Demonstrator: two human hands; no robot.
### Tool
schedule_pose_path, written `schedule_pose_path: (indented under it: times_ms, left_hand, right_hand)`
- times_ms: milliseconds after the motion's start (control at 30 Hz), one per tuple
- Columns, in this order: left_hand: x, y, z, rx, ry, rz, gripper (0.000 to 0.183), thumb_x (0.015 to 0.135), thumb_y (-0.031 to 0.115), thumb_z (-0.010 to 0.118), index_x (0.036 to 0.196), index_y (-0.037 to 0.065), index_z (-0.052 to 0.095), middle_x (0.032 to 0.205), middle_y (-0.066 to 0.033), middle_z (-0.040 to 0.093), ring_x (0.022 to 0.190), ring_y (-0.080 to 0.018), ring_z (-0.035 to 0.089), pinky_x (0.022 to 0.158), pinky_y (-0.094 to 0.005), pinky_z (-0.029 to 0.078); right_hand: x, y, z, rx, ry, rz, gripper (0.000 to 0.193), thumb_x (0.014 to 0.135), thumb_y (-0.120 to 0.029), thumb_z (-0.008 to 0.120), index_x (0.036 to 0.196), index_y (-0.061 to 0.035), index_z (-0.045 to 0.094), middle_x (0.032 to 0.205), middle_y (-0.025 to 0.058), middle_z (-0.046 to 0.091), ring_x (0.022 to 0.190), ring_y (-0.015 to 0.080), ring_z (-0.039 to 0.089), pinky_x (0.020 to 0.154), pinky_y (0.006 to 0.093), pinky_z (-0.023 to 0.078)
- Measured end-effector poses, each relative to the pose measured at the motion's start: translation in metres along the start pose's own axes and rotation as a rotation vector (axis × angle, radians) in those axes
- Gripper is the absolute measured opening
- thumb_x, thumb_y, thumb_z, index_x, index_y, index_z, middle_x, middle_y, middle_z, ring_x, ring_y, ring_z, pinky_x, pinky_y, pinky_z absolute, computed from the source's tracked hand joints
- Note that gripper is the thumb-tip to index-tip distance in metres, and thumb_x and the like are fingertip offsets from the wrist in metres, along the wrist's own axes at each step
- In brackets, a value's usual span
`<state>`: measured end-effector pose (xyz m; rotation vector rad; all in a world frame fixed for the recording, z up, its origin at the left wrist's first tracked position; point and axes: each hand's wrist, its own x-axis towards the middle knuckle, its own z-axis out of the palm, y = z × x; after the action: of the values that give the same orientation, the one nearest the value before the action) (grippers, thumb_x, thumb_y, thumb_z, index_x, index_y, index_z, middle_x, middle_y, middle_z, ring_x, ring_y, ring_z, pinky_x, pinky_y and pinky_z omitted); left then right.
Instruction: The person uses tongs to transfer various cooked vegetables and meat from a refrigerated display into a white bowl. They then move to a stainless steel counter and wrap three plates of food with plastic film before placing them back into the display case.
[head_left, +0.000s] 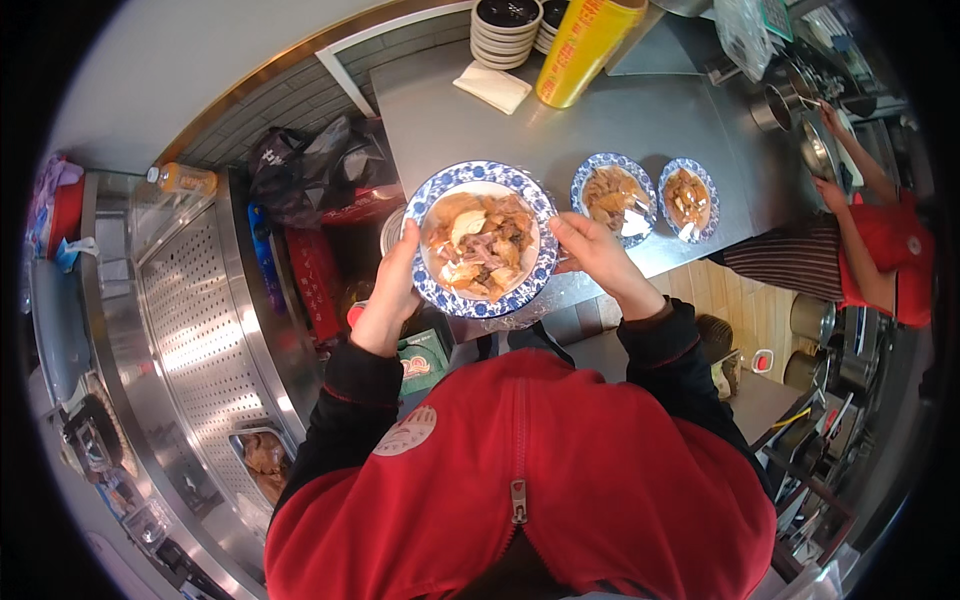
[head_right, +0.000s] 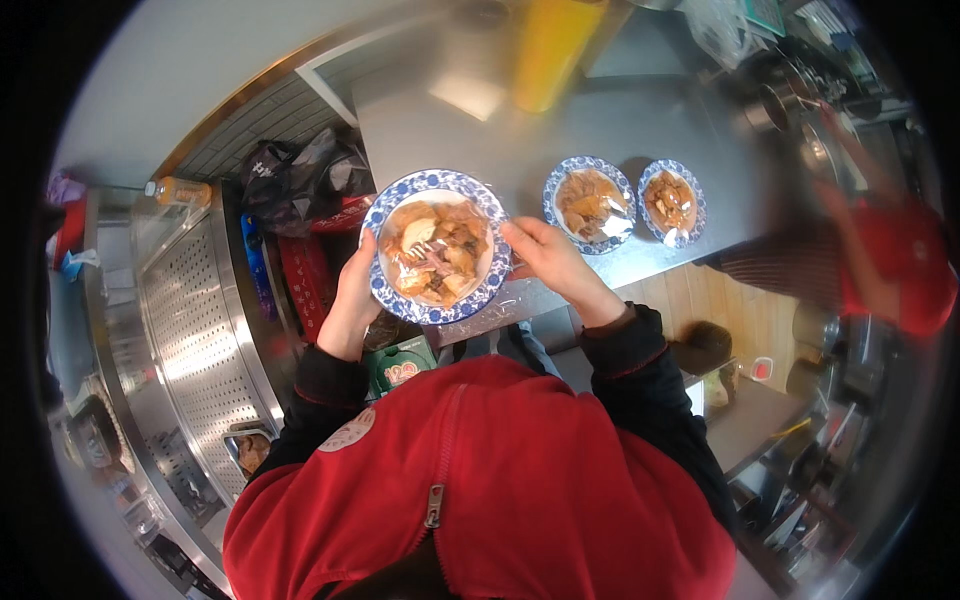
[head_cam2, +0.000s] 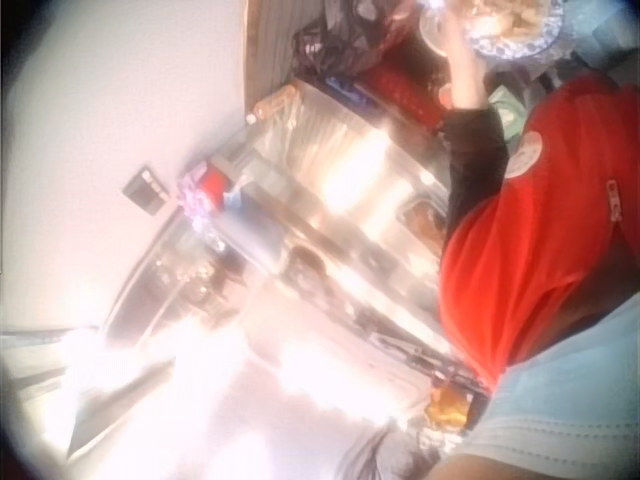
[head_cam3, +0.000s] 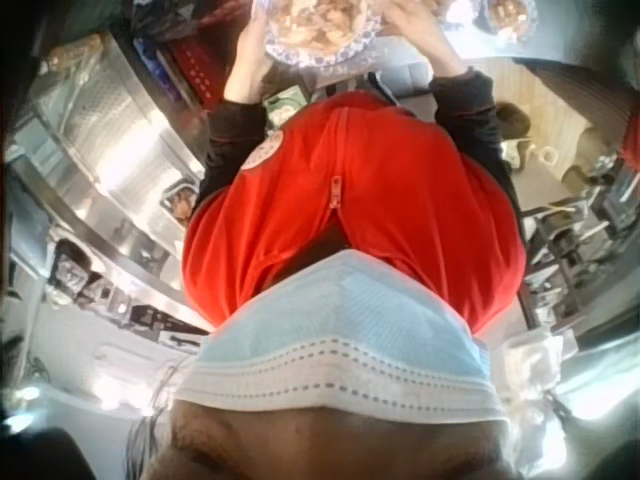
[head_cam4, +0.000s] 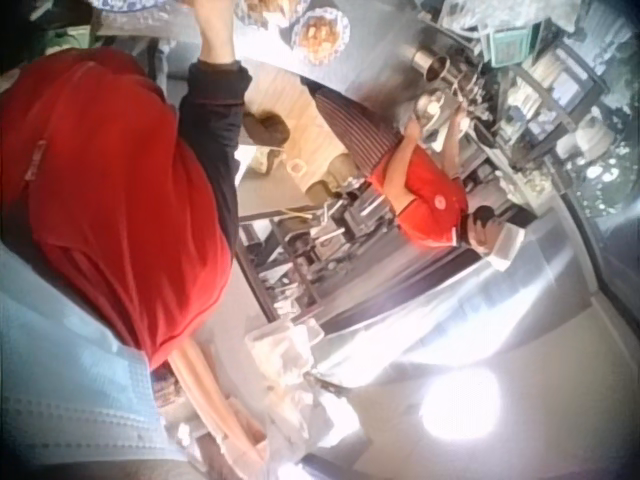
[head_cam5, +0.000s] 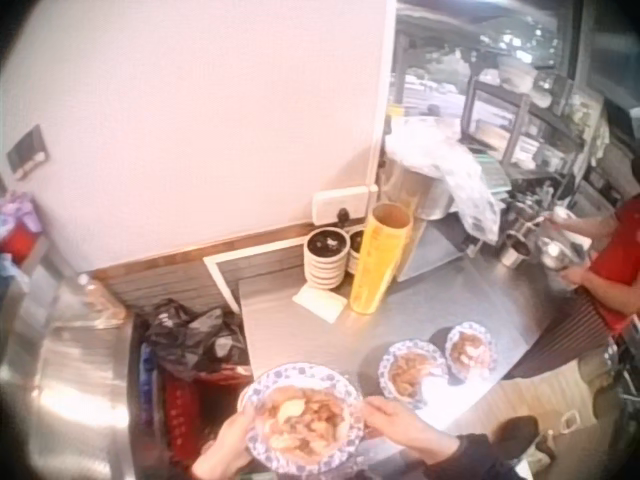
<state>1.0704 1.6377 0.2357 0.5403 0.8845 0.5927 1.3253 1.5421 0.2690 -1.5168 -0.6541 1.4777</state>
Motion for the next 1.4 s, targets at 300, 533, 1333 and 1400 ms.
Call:
schedule_pose_path:
  times_ms: [300,533,1333,1400]
  left_hand:
    - [-0.017,-0.011,0.007,-0.119,-0.035,0.129,0.056,0.097,0.040,0.039,0.131,-0.004,0.036,0.128,-0.0174,0.049,0.113,-0.0261,0.053,0.095,-0.0379,0.044]
    - [-0.030,-0.002,-0.007,-0.092,-0.022,0.153,0.058,0.097,0.043,0.037,0.133,-0.003,0.036,0.129,-0.0173,0.049,0.114,-0.0263,0.053,0.097,-0.0384,0.043]
    - [-0.065,-0.010,-0.037,-0.148,0.018,0.220,0.057,0.098,0.041,0.035,0.133,-0.005,0.035,0.130,-0.0177,0.048,0.115,-0.0272,0.052,0.098,-0.0382,0.042]
    - [-0.072,-0.010,-0.038,-0.195,0.055,0.243,0.056,0.098,0.040,0.035,0.133,-0.005,0.035,0.130,-0.0179,0.048,0.115,-0.0273,0.052,0.097,-0.0384,0.042]
  right_hand:
    - [-0.005,0.012,0.005,-0.214,0.406,-0.413,0.023,0.095,-0.025,0.051,0.089,-0.0029,0.050,0.065,-0.0012,0.049,0.054,0.0059,0.047,0.049,0.0221,0.040]
    - [-0.010,0.006,0.003,-0.097,0.192,-0.231,0.028,0.092,-0.030,0.055,0.087,-0.0022,0.052,0.071,0.0007,0.053,0.064,0.0087,0.051,0.055,0.0230,0.043]
    - [-0.010,0.009,0.053,0.000,0.104,-0.420,0.016,0.095,-0.016,0.049,0.087,-0.0032,0.046,0.076,0.0041,0.056,0.064,0.0099,0.054,0.061,0.0234,0.045]
    - [-0.011,0.007,0.062,0.053,0.129,-0.363,0.018,0.097,-0.018,0.046,0.086,-0.0042,0.044,0.065,0.0014,0.049,0.050,0.0076,0.045,0.050,0.0225,0.042]
